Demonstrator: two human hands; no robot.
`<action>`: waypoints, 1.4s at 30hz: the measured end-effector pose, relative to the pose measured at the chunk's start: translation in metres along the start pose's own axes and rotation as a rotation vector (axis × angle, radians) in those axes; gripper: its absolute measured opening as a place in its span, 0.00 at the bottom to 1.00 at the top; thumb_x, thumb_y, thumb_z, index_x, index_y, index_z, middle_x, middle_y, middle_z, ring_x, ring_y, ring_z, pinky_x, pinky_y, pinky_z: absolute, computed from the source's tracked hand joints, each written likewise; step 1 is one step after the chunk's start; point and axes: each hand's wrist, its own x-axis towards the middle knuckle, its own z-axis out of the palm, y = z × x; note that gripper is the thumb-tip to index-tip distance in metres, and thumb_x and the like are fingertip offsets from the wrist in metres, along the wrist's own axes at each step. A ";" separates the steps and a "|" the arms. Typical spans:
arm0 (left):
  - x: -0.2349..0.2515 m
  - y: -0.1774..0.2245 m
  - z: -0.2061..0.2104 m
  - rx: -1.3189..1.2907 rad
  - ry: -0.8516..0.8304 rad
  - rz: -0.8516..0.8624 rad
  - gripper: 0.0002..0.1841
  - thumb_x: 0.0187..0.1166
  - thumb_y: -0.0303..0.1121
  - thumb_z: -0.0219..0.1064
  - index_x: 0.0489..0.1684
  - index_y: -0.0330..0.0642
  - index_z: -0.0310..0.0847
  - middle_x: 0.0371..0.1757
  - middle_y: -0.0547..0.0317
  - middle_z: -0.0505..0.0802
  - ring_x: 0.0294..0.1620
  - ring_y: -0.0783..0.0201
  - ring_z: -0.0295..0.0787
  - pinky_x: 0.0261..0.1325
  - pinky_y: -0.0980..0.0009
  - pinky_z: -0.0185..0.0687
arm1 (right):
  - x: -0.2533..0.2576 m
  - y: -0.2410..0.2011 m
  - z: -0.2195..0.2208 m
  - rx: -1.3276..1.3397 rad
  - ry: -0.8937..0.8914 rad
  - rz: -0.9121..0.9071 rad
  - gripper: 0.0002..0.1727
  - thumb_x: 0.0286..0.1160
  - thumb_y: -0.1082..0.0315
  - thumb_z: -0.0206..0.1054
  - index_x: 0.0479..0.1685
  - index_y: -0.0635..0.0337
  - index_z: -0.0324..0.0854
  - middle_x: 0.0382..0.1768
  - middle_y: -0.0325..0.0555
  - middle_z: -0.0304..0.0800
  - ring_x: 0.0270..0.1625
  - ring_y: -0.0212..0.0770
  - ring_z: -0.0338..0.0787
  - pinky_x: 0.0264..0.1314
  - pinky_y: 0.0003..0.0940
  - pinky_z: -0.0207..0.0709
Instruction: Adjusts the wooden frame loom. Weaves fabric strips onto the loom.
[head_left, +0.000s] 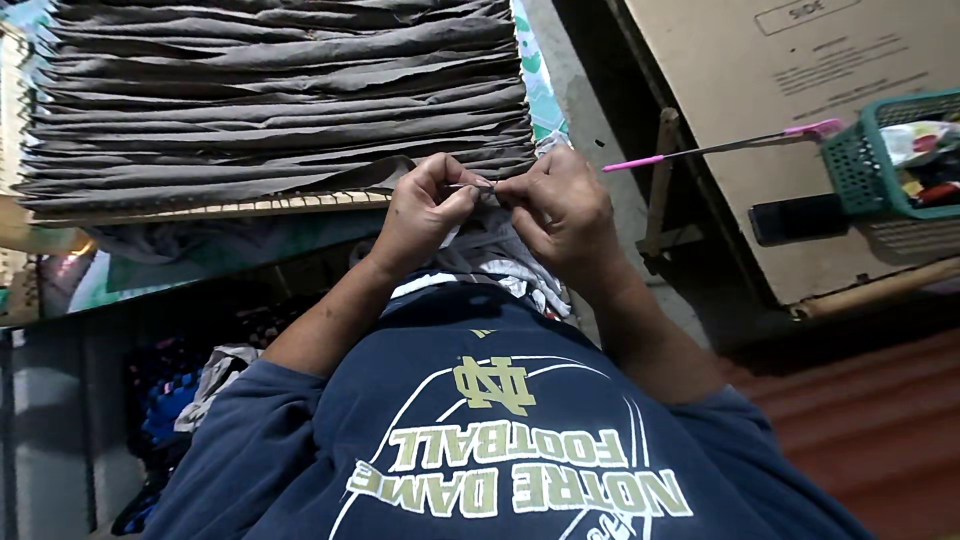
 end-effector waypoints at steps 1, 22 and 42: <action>0.000 0.000 0.000 0.001 -0.002 -0.002 0.05 0.77 0.20 0.62 0.41 0.41 0.77 0.44 0.62 0.94 0.45 0.72 0.91 0.51 0.73 0.88 | 0.000 -0.001 0.000 -0.015 -0.003 -0.003 0.11 0.76 0.72 0.65 0.45 0.61 0.94 0.37 0.54 0.86 0.45 0.51 0.85 0.55 0.49 0.74; 0.002 0.003 0.001 -0.207 -0.125 -0.132 0.05 0.81 0.24 0.61 0.40 0.45 0.79 0.37 0.68 0.91 0.38 0.76 0.87 0.45 0.76 0.85 | -0.002 0.013 0.003 0.539 0.016 0.083 0.08 0.73 0.79 0.66 0.45 0.68 0.90 0.42 0.45 0.84 0.47 0.28 0.84 0.54 0.20 0.80; 0.000 0.008 -0.003 0.150 -0.082 0.019 0.05 0.82 0.25 0.62 0.45 0.35 0.83 0.39 0.63 0.92 0.37 0.77 0.87 0.43 0.79 0.84 | -0.003 0.013 -0.005 0.134 0.017 -0.024 0.10 0.77 0.72 0.66 0.45 0.61 0.93 0.38 0.52 0.84 0.45 0.46 0.83 0.57 0.45 0.74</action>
